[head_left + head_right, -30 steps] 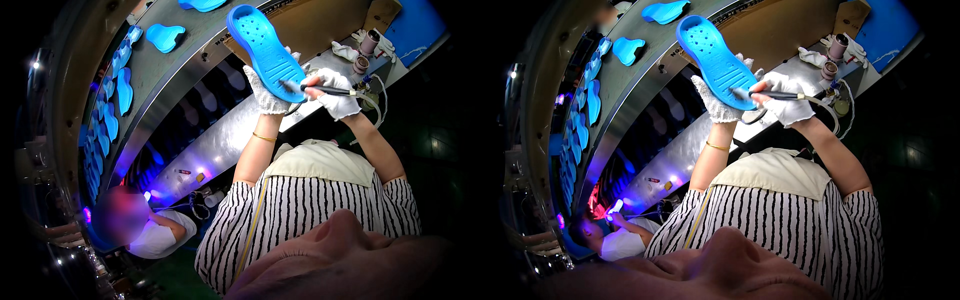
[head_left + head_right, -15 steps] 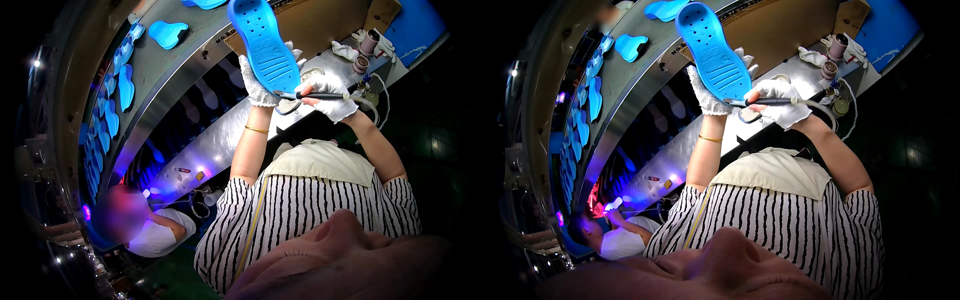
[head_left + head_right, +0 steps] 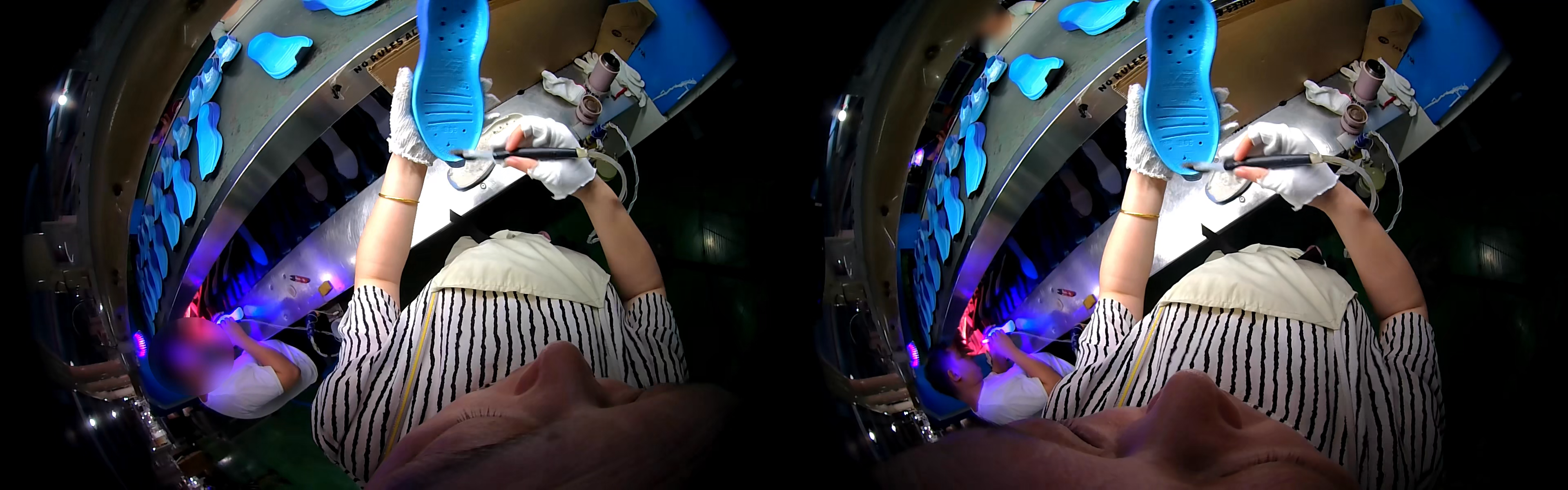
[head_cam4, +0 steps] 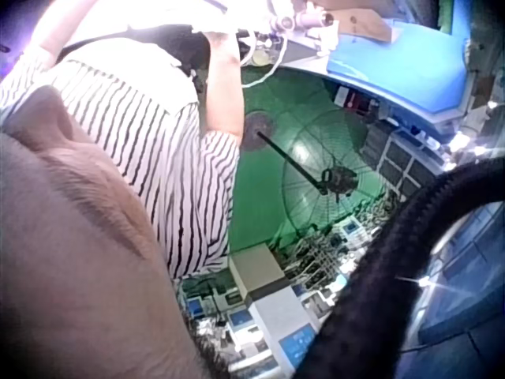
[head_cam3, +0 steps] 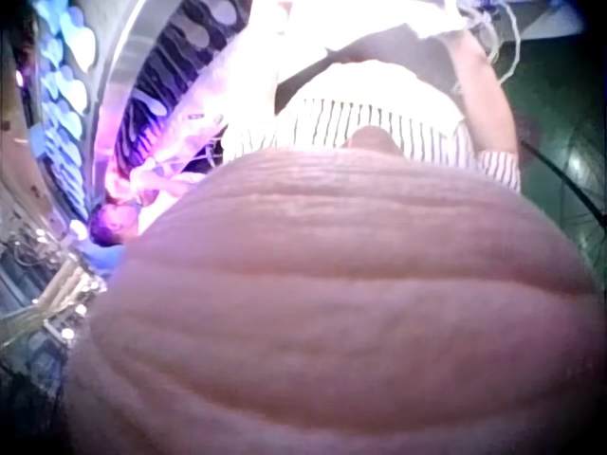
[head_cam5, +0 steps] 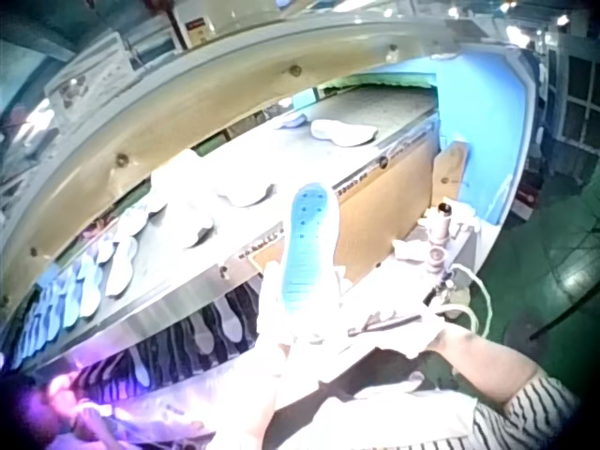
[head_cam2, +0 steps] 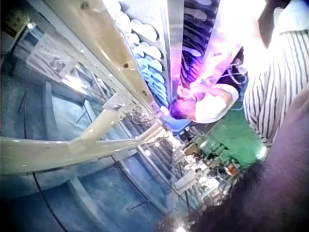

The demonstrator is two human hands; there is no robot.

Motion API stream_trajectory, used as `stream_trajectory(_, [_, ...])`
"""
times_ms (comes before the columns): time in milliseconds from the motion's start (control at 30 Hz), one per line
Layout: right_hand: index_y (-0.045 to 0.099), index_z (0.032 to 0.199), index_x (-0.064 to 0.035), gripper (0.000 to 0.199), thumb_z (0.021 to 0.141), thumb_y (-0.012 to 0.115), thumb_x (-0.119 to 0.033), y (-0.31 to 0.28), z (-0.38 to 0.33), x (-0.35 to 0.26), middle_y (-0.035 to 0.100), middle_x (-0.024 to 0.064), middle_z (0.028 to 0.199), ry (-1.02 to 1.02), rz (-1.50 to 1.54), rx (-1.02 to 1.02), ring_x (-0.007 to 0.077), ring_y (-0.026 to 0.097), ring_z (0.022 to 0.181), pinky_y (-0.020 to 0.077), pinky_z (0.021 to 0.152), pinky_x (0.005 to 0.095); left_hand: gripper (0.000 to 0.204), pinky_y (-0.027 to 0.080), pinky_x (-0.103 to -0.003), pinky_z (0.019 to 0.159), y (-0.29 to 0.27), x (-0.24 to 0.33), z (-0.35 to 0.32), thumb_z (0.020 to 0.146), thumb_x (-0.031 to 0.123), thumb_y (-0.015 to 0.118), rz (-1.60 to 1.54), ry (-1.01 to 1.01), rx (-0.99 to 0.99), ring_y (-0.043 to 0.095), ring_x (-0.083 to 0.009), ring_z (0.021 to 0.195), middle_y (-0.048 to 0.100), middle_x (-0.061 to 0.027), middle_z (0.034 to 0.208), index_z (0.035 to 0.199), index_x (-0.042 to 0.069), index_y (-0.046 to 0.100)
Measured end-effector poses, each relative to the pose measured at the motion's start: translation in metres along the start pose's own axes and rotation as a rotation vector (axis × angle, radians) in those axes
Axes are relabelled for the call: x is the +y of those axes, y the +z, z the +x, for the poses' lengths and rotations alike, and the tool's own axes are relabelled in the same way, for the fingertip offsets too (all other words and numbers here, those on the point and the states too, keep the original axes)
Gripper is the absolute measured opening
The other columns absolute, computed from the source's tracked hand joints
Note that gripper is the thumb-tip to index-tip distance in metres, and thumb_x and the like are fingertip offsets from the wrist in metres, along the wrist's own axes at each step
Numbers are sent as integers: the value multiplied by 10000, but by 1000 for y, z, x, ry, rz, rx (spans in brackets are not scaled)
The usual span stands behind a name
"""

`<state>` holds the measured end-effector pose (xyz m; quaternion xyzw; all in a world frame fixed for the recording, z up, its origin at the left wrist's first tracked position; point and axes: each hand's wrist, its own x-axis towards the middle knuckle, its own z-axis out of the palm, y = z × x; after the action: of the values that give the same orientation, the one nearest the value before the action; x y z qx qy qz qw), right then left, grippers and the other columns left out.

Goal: The person applies adhesive to the underside of blue shoe soles using a brush. They pick up one sole at a time from a conveyor, coat the surface with the brush, and then place it back onto the conveyor belt.

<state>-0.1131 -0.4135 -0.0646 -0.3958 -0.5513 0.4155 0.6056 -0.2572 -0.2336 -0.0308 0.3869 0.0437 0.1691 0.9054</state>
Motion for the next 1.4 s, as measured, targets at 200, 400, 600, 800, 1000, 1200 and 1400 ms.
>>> stream_trajectory(200, [620, 840, -14, 149, 720, 669, 61, 4, 23, 7, 648, 97, 921, -375, -294, -81, 184, 625, 846, 497, 774, 288, 652, 531, -430, 842, 4, 2, 9, 912, 524, 451, 82, -95, 202, 627, -342, 962, 594, -245, 1120, 1223, -47, 499])
stream_trajectory(400, [631, 801, -17, 141, 694, 674, 65, -6, 30, 10, 666, 87, 926, -44, -280, -216, 172, 626, 869, 499, 788, 287, 438, 552, -270, 581, 6, 7, 13, 878, 450, 595, 452, -232, 453, 632, -139, 649, 659, -77, 828, 982, 27, 644])
stream_trajectory(600, [629, 803, -15, 149, 697, 693, 67, -13, 38, -5, 669, 81, 909, -30, -213, -198, 175, 623, 878, 501, 798, 292, 415, 551, -287, 660, 12, 7, 13, 873, 418, 615, 459, -335, 414, 641, -160, 746, 659, -90, 903, 1040, 38, 625])
stream_trajectory(800, [625, 759, -8, 130, 670, 664, 78, -32, 35, -8, 674, 80, 873, 34, -437, -312, 191, 640, 857, 516, 778, 299, 381, 550, -269, 633, 26, 12, 10, 867, 399, 635, 630, -432, 398, 638, -133, 707, 662, -74, 876, 1017, 48, 633])
stream_trajectory(1000, [625, 876, 12, 157, 743, 704, 43, -20, 24, -16, 661, 102, 937, -17, -207, -48, 142, 618, 870, 501, 777, 269, 532, 574, -342, 720, 5, 3, 9, 905, 470, 530, 341, -287, 351, 663, -240, 830, 641, -173, 1009, 1143, -4, 561])
stream_trajectory(1200, [663, 860, -14, 117, 757, 719, -12, 19, 5, -8, 652, 41, 800, 76, -144, -30, 102, 602, 725, 493, 675, 239, 828, 463, -512, 929, -22, -18, 8, 884, 664, 285, -103, -136, 120, 559, -464, 1040, 487, -351, 1222, 1345, -17, 385])
stream_trajectory(1400, [647, 865, -10, 51, 815, 657, -5, -4, 22, 3, 638, 36, 773, -176, -30, 379, 79, 595, 688, 483, 625, 225, 699, 510, -463, 859, 5, -45, -5, 896, 599, 379, -176, -9, 269, 603, -322, 984, 595, -191, 1122, 1279, 22, 465])
